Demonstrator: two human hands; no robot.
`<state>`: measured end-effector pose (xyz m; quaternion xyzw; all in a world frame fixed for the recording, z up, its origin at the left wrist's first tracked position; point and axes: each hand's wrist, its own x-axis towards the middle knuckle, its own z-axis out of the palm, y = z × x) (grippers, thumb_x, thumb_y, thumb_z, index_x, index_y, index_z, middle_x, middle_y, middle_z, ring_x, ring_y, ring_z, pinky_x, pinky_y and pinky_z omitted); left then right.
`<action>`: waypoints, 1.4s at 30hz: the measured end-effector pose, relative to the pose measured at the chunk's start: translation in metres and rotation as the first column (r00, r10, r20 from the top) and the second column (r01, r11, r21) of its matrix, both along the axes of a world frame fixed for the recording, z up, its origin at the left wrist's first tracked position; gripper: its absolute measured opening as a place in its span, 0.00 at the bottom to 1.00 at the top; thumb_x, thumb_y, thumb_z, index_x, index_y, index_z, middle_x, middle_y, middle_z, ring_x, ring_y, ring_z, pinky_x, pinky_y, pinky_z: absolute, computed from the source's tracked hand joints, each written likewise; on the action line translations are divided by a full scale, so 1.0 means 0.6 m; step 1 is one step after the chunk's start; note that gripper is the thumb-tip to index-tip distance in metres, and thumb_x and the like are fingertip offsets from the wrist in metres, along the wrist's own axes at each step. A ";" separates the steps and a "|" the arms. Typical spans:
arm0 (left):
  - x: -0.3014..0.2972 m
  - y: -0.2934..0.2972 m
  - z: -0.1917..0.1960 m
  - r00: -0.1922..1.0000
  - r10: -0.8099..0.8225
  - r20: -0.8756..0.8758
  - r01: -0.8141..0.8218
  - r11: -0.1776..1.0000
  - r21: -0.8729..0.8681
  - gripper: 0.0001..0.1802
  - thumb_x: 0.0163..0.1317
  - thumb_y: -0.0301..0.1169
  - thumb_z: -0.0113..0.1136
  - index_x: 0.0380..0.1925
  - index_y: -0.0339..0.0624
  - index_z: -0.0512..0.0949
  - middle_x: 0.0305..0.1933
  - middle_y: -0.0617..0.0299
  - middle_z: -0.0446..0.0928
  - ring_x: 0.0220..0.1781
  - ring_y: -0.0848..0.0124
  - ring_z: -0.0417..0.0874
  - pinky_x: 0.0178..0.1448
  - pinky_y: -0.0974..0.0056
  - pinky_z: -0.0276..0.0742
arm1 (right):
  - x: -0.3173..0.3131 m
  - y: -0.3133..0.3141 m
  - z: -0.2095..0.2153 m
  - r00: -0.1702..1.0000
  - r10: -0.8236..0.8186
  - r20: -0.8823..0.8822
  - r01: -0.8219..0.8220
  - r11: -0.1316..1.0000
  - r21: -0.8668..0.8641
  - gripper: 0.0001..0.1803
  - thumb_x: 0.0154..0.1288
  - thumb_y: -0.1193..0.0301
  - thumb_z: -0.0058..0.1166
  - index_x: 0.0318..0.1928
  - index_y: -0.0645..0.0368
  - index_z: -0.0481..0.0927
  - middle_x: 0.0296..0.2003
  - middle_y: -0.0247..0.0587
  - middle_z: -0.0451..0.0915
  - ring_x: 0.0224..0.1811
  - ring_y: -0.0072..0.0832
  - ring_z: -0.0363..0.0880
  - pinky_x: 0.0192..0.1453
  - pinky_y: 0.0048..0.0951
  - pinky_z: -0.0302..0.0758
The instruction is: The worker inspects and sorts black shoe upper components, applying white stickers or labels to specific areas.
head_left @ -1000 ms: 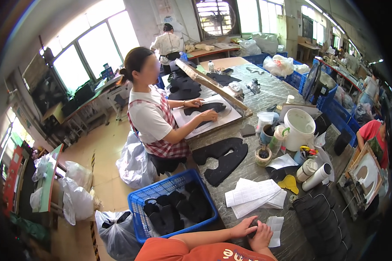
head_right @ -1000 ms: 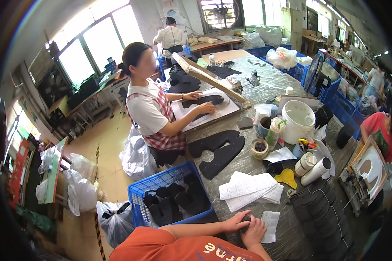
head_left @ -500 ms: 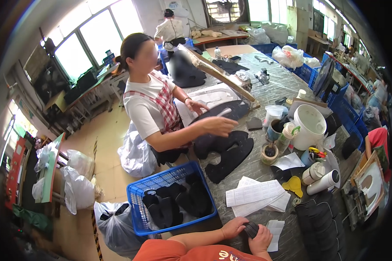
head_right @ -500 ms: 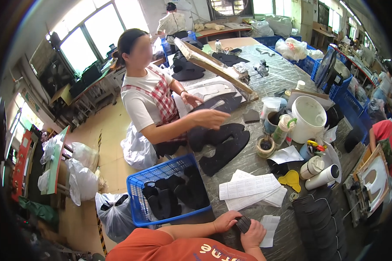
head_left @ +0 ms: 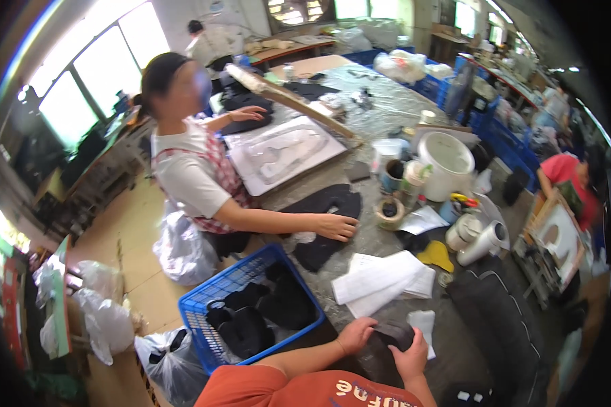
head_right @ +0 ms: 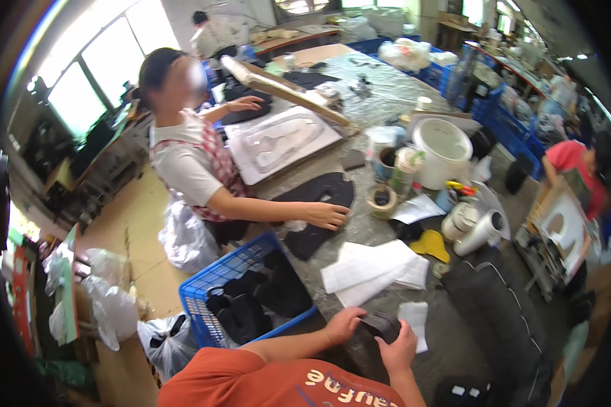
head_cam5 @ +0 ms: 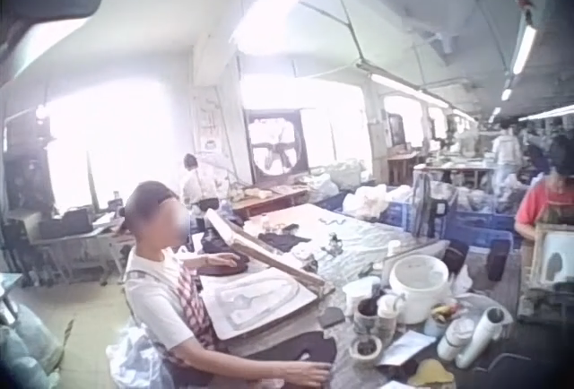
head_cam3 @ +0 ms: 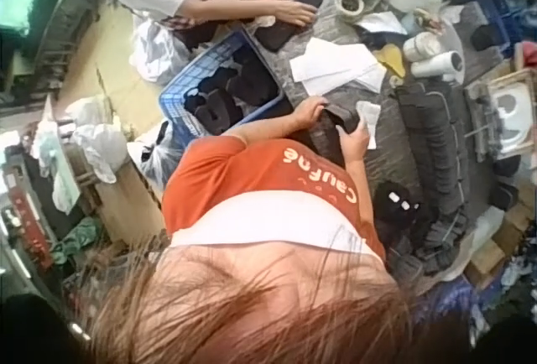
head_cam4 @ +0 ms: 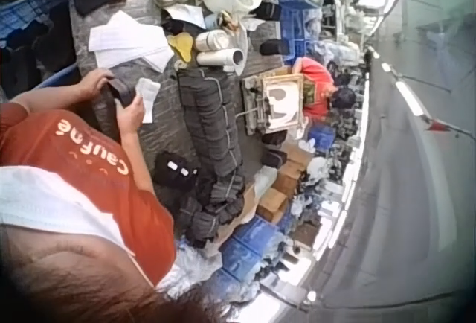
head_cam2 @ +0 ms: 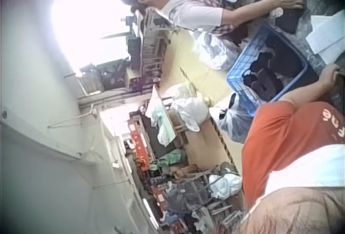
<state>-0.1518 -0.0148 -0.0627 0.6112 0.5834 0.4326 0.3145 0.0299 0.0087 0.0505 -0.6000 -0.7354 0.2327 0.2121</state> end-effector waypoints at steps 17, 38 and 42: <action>-0.015 0.015 0.014 0.957 0.002 -0.290 0.046 0.986 0.158 0.06 0.59 0.27 0.55 0.35 0.38 0.75 0.36 0.49 0.76 0.41 0.50 0.76 0.47 0.53 0.71 | 0.135 0.057 0.116 0.076 -0.500 -0.863 -0.050 0.862 -0.504 0.23 0.61 0.63 0.60 0.53 0.61 0.73 0.43 0.38 0.79 0.43 0.26 0.78 0.48 0.32 0.77; 0.116 0.155 0.041 0.829 -0.071 -0.555 -0.077 0.968 -0.238 0.21 0.49 0.36 0.69 0.39 0.34 0.77 0.45 0.52 0.78 0.46 0.60 0.78 0.50 0.58 0.73 | 0.205 -0.131 -0.122 0.803 -0.497 -0.328 0.365 0.846 -0.388 0.37 0.52 0.58 0.67 0.56 0.68 0.68 0.48 0.57 0.77 0.51 0.45 0.77 0.55 0.37 0.73; 0.072 0.149 0.081 0.957 0.066 0.282 0.049 0.922 -0.384 0.08 0.53 0.23 0.63 0.34 0.35 0.77 0.30 0.63 0.80 0.34 0.74 0.79 0.42 0.68 0.75 | 0.207 -0.140 -0.110 0.750 -0.591 -0.296 0.477 0.794 -0.377 0.37 0.52 0.58 0.67 0.56 0.67 0.66 0.49 0.58 0.76 0.52 0.49 0.75 0.56 0.41 0.72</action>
